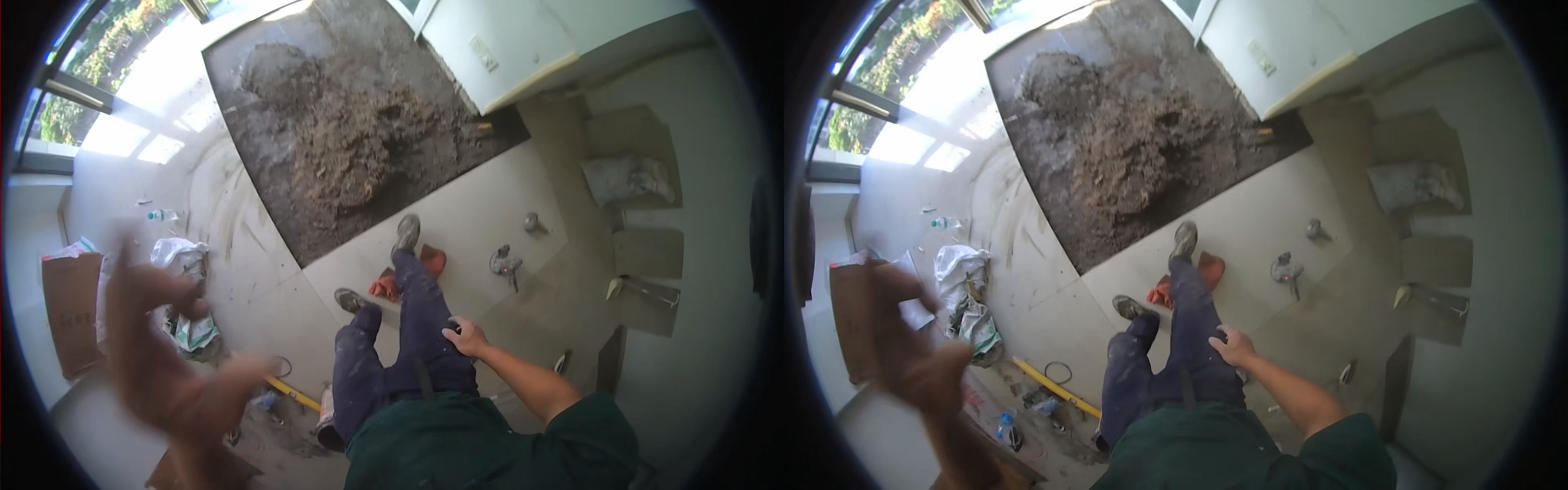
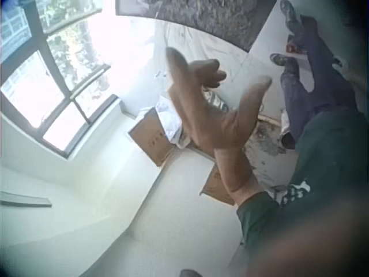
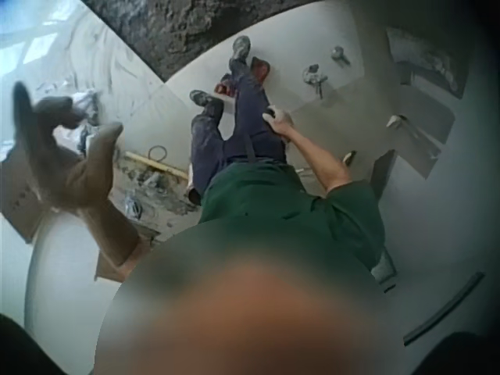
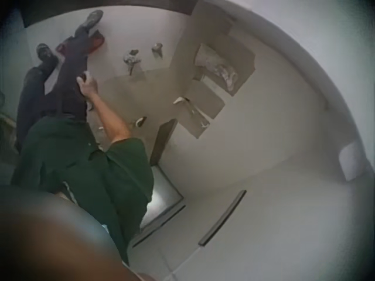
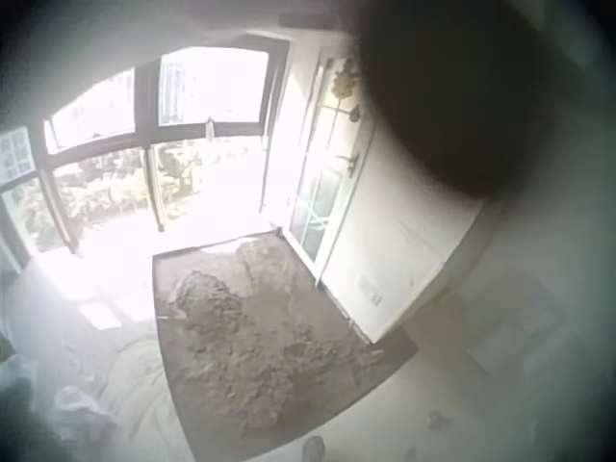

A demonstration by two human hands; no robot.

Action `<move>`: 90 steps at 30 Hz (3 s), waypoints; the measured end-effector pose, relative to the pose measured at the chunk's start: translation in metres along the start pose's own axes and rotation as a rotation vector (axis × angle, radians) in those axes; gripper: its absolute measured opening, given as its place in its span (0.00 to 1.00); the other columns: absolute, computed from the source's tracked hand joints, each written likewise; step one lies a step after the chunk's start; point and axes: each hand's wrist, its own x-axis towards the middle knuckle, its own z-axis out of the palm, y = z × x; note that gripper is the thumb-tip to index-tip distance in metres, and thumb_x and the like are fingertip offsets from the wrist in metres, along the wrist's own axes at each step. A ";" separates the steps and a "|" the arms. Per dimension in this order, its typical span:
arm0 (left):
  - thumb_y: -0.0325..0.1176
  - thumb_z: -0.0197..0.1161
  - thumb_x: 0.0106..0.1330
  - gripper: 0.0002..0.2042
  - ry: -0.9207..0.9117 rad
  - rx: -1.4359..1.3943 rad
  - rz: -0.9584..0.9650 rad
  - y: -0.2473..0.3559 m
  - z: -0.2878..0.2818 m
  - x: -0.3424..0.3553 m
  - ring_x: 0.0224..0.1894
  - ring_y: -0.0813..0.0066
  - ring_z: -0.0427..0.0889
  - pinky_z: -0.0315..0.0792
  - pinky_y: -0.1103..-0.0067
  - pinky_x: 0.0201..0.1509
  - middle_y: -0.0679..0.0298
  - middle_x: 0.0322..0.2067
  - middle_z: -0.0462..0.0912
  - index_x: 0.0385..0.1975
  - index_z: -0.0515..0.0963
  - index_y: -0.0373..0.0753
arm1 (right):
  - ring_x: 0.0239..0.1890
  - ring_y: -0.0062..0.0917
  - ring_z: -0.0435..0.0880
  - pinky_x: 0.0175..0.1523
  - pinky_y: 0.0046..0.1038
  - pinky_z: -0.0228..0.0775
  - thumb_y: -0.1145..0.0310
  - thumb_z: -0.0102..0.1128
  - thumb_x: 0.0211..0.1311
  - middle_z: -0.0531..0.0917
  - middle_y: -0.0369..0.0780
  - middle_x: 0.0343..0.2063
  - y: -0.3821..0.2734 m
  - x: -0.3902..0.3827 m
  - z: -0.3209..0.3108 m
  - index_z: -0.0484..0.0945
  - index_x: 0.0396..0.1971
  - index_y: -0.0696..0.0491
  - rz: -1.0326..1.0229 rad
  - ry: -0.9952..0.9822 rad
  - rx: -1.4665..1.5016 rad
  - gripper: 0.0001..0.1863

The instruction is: Spreading and leveling a dry cement mixture on the floor using a trowel in preparation for tiling.

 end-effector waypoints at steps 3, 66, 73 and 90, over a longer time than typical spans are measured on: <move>0.57 0.75 0.46 0.39 -0.068 -0.197 -0.223 -0.051 0.135 -0.024 0.34 0.74 0.72 0.66 0.80 0.36 0.61 0.40 0.73 0.47 0.72 0.27 | 0.45 0.42 0.84 0.52 0.36 0.74 0.51 0.59 0.63 0.86 0.49 0.38 0.021 -0.006 -0.045 0.82 0.45 0.57 0.045 0.070 -0.182 0.24; 0.63 0.65 0.56 0.53 -1.441 -0.825 -0.899 -0.174 0.428 -0.162 0.71 0.42 0.52 0.53 0.54 0.71 0.43 0.71 0.47 0.71 0.46 0.32 | 0.19 0.14 0.70 0.20 0.20 0.62 0.51 0.54 0.71 0.71 0.30 0.21 -0.114 0.574 0.016 0.72 0.39 0.49 0.410 -0.231 0.757 0.15; 0.34 0.67 0.60 0.11 -0.555 -0.957 -0.618 -0.451 0.293 -0.003 0.34 0.61 0.81 0.73 0.70 0.40 0.60 0.32 0.81 0.41 0.82 0.39 | 0.12 0.13 0.64 0.15 0.20 0.53 0.52 0.52 0.71 0.66 0.27 0.16 -0.165 0.533 0.125 0.71 0.34 0.49 0.492 0.292 0.665 0.14; 0.36 0.55 0.71 0.14 -0.467 -1.118 0.346 -0.578 0.286 0.040 0.42 0.55 0.83 0.77 0.67 0.42 0.46 0.41 0.81 0.42 0.79 0.31 | 0.38 0.47 0.81 0.45 0.41 0.70 0.50 0.53 0.69 0.81 0.54 0.32 -0.214 0.577 0.253 0.75 0.40 0.64 0.301 0.846 0.265 0.26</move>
